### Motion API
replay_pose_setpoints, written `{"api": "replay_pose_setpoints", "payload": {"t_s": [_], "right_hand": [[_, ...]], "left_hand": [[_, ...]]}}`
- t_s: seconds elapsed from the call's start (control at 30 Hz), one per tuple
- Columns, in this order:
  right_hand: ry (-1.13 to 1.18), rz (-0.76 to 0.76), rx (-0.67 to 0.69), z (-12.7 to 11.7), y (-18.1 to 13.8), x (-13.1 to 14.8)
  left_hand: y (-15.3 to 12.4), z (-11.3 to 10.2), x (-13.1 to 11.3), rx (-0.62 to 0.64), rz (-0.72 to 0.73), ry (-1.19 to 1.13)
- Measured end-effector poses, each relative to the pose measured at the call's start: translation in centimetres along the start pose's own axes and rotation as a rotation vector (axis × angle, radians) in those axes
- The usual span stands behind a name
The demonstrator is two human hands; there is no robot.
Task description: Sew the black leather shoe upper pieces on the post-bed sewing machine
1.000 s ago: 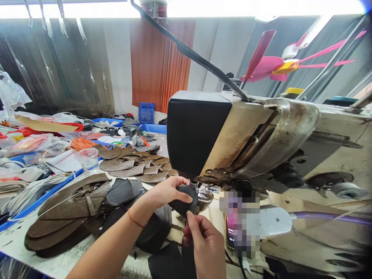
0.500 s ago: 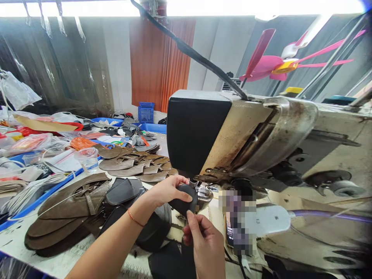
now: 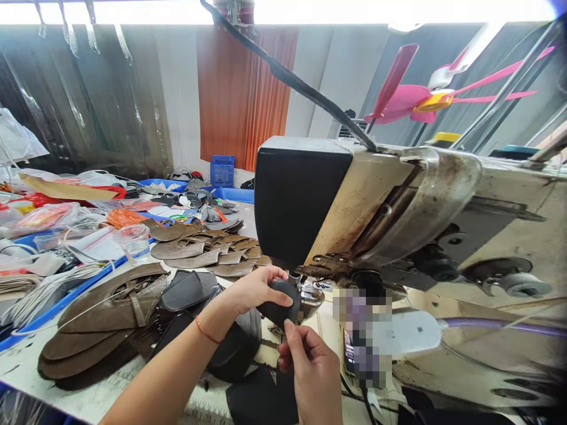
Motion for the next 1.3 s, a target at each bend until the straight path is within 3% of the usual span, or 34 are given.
{"api": "replay_pose_setpoints", "payload": {"t_s": [1.3], "right_hand": [[-0.01, 0.01, 0.031, 0.04, 0.0, -0.05]], "left_hand": [[0.12, -0.14, 0.51, 0.003, 0.009, -0.011]]}}
Point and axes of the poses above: each hand's wrist, its own y-axis towards the middle knuckle, its own z-axis out of the palm, x = y × z, the point moved 4 cm from there along y, towards the middle knuckle, and after that the axes turned 15 degrees about z, right-handed, at the moved point
